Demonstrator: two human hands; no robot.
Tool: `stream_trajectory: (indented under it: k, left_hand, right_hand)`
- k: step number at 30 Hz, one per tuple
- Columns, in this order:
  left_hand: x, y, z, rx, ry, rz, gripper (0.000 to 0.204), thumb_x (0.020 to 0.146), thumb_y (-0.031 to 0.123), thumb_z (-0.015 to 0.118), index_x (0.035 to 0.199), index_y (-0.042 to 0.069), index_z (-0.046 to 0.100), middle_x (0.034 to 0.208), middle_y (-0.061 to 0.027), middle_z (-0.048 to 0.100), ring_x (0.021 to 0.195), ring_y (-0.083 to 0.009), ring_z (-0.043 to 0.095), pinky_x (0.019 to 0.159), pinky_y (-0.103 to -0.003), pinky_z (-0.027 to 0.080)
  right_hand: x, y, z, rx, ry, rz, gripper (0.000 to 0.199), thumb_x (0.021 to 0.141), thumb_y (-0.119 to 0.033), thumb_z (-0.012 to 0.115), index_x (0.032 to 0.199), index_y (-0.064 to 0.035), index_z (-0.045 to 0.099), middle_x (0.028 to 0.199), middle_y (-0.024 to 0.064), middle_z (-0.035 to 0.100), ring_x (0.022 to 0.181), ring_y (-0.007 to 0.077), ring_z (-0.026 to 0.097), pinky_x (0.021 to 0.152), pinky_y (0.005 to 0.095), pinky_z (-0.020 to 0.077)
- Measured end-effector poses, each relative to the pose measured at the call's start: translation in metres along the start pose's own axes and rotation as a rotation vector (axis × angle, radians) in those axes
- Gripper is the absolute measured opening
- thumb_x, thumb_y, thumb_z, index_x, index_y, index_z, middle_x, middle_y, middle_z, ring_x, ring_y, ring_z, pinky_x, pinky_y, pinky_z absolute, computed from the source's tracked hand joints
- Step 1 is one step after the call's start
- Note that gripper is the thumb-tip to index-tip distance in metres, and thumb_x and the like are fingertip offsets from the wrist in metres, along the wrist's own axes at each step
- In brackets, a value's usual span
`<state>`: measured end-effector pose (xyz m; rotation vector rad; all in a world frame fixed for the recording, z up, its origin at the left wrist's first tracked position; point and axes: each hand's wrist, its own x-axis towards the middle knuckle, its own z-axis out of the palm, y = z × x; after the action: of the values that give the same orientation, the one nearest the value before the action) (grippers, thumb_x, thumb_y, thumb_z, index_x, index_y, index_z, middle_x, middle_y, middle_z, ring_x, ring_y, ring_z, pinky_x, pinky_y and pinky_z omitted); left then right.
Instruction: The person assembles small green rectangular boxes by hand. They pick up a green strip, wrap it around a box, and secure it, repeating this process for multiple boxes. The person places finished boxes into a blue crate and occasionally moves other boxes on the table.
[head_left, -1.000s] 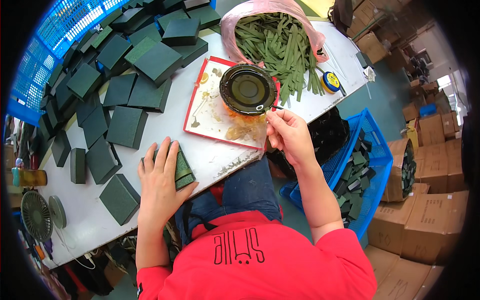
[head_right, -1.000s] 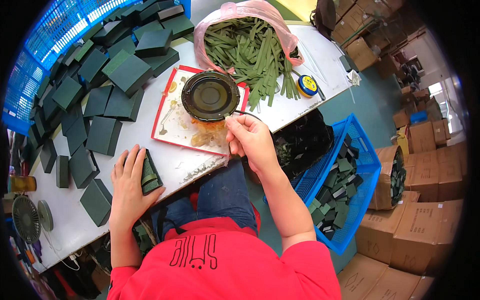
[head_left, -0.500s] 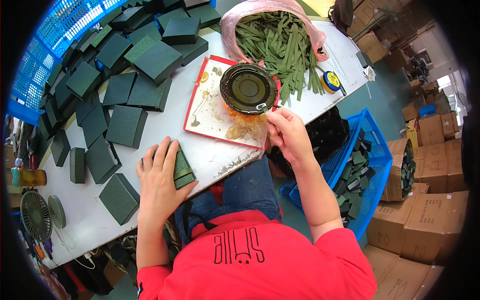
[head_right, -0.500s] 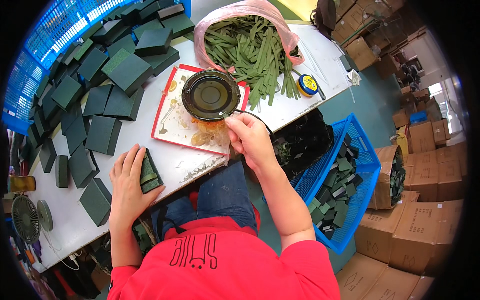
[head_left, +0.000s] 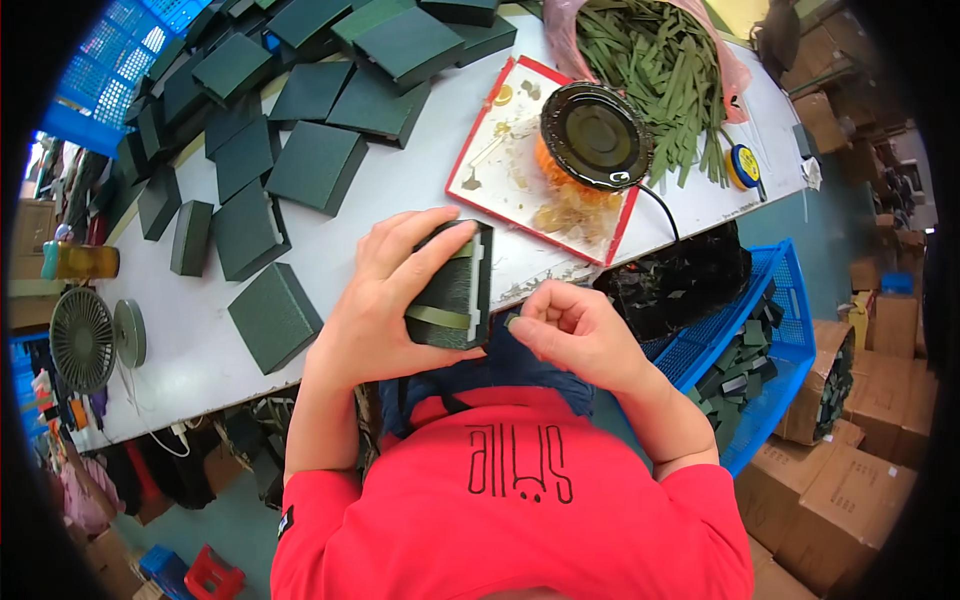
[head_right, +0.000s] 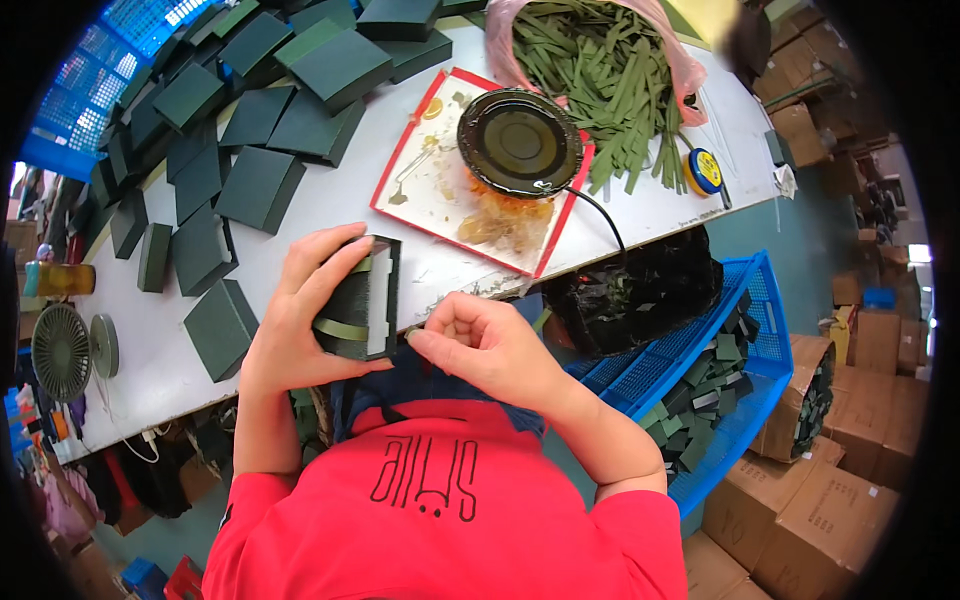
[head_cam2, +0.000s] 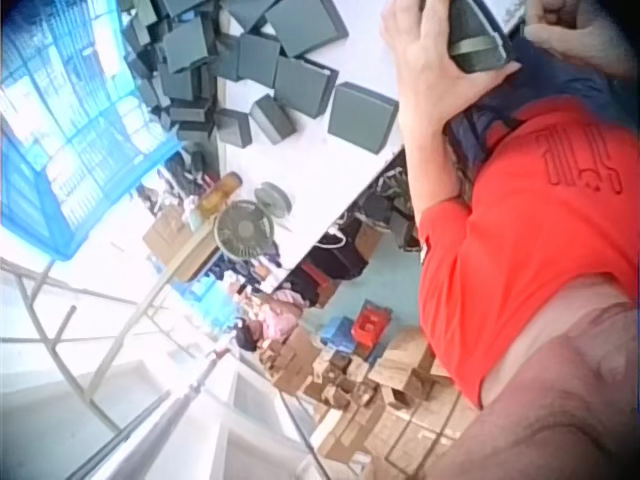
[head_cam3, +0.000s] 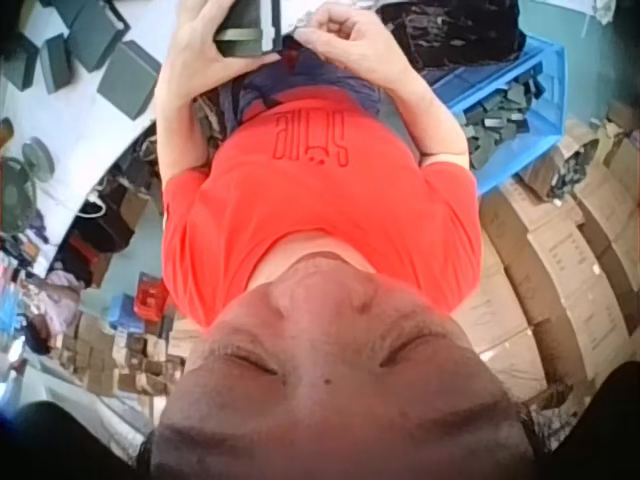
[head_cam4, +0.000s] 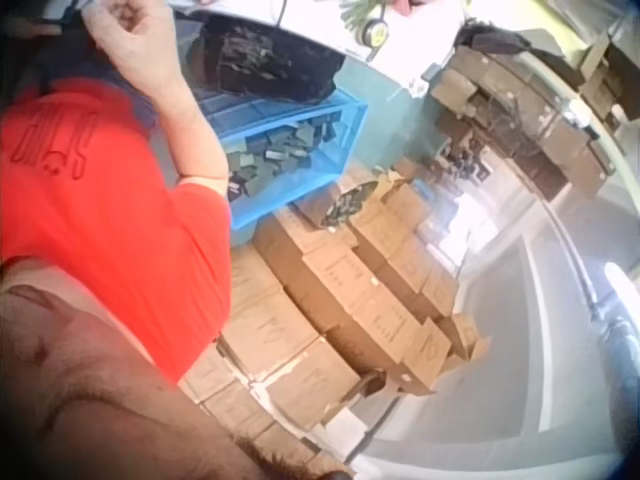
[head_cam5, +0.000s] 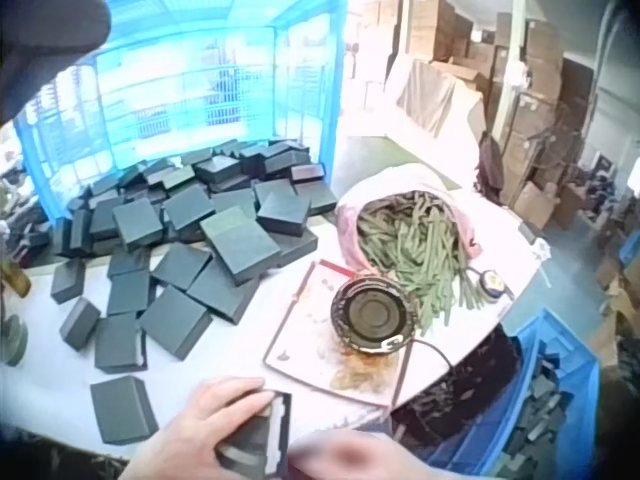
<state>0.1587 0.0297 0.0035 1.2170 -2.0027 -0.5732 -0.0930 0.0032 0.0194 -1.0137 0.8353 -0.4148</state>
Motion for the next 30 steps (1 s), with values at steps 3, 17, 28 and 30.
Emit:
stream_trajectory:
  k: [3,17,28,30]
  left_hand:
    - [0.003,0.003,-0.001,-0.036,-0.025,0.03,0.094,0.056,0.029,0.094,0.14,0.008,0.056,0.143,-0.0124,0.052,0.13,-0.0365,0.048,0.109,-0.048,0.037]
    - [0.007,0.009,-0.003,-0.022,-0.08,0.085,0.088,0.056,0.026,0.091,0.136,0.01,0.059,0.141,-0.0112,0.054,0.127,-0.0346,0.05,0.104,-0.047,0.038]
    - [0.006,0.012,0.002,0.1,-0.136,0.115,0.087,0.053,0.023,0.09,0.134,0.006,0.06,0.14,-0.0137,0.054,0.126,-0.0368,0.05,0.104,-0.048,0.038]
    - [0.005,0.01,0.001,0.091,-0.114,0.086,0.088,0.054,0.024,0.09,0.135,0.008,0.06,0.14,-0.0125,0.054,0.126,-0.0358,0.05,0.104,-0.048,0.038]
  right_hand:
    - [0.007,0.005,0.006,-0.021,-0.055,0.037,0.018,0.099,-0.017,0.068,0.09,-0.004,0.059,0.078,-0.0063,0.058,0.069,-0.0001,0.049,0.06,0.0192,0.0395]
    - [0.017,0.013,0.006,-0.165,-0.095,0.065,0.029,0.096,-0.019,0.067,0.075,-0.0023,0.057,0.066,-0.0055,0.053,0.061,0.0015,0.046,0.053,0.0224,0.0364]
    - [0.022,0.017,0.0,-0.331,-0.115,0.08,0.027,0.093,-0.019,0.068,0.077,0.002,0.063,0.065,0.003,0.062,0.061,0.0075,0.057,0.055,0.0267,0.0442]
    - [0.021,0.018,-0.001,-0.299,-0.092,-0.016,0.022,0.093,-0.018,0.069,0.084,0.0024,0.067,0.071,0.0029,0.064,0.064,0.0065,0.058,0.056,0.0261,0.0442]
